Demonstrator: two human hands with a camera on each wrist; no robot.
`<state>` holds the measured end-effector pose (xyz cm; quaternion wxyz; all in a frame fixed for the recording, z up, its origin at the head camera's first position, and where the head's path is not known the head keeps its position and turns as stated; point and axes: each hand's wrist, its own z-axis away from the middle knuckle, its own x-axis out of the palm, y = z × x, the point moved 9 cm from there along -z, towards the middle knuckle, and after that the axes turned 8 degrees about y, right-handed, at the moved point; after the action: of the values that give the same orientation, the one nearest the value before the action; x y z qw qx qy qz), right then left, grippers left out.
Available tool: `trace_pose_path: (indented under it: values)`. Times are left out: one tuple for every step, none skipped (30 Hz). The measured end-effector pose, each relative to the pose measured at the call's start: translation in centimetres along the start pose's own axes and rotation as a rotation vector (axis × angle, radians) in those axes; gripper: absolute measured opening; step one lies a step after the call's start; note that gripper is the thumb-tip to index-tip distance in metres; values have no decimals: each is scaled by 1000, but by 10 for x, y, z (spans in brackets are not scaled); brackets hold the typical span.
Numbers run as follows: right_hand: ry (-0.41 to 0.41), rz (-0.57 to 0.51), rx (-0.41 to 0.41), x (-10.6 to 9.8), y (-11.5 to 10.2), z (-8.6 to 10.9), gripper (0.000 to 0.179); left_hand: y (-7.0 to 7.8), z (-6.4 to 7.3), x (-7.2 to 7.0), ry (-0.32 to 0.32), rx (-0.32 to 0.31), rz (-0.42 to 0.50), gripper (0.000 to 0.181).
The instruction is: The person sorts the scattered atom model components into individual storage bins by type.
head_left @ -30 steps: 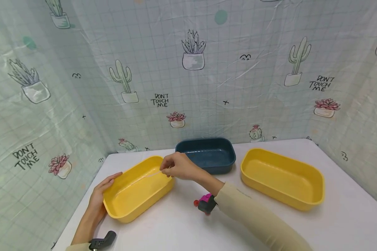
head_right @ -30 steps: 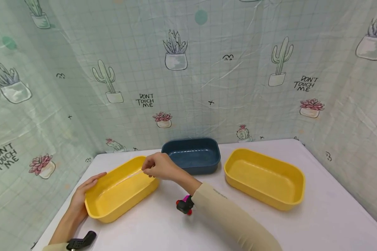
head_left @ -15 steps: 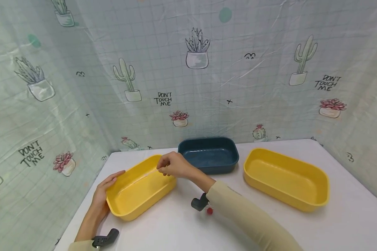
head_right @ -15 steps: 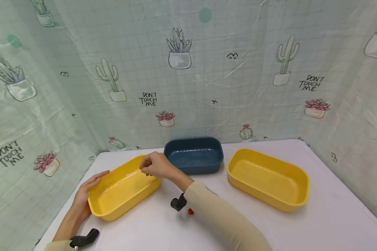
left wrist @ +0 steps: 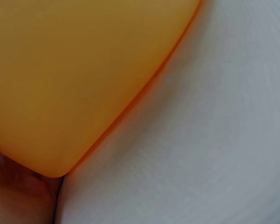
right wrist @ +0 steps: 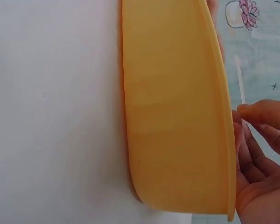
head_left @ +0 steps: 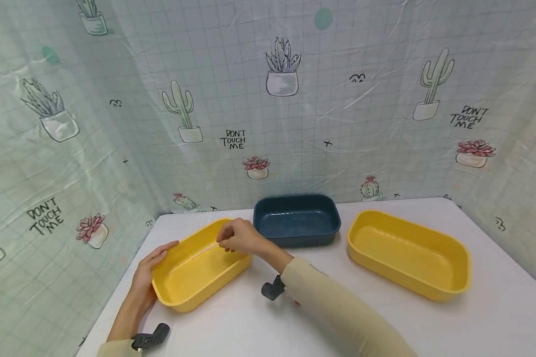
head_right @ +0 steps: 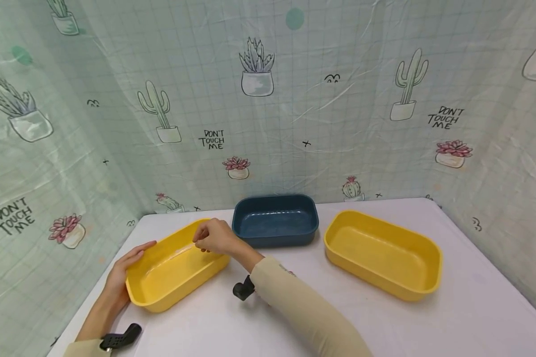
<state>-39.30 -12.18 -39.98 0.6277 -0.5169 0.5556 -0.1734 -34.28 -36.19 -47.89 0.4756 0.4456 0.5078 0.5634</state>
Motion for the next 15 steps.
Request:
trace_pose_path:
  values:
    - [-1, -6, 6, 2, 0, -1, 11, 0, 0, 0, -4, 0, -1, 50]
    - [-3, -12, 14, 4, 0, -1, 12, -1, 0, -1, -1, 0, -4, 50]
    - [-3, -15, 21, 6, 1, -2, 12, -1, 0, -1, 0, -1, -7, 51]
    - [-4, -19, 32, 7, 1, -2, 13, -1, 0, -1, 2, 0, -13, 51]
    - [-2, -20, 42, 9, 2, -3, 13, -2, 0, -1, 3, -2, -18, 51]
    - [0, -23, 55, 10, 3, -4, 13, -2, 0, -1, 4, -3, -21, 51]
    - [1, -25, 66, 12, 4, -5, 14, -3, 0, -1, 6, -3, -25, 51]
    - [7, -30, 76, 13, 5, -6, 13, -3, -1, -1, 11, -4, -27, 50]
    - [14, -35, 86, 15, 6, -7, 13, -3, -1, -1, 12, -4, -26, 50]
    - [20, -43, 96, 16, 7, -8, 13, -3, -1, -1, 13, -4, -26, 50]
    - [27, -48, 104, 17, 8, -9, 13, -3, -2, -1, 12, -4, -22, 50]
    - [33, -58, 109, 19, 9, -11, 14, -2, -2, -1, 10, -3, -18, 50]
    - [39, -70, 112, 20, 9, -12, 14, -2, -2, -2, 10, -1, -17, 49]
    - [44, -80, 116, 21, 9, -13, 15, -1, -2, -2, 9, 0, -14, 49]
    - [47, -87, 122, 22, 10, -15, 15, -1, -2, -2, 9, 2, -13, 49]
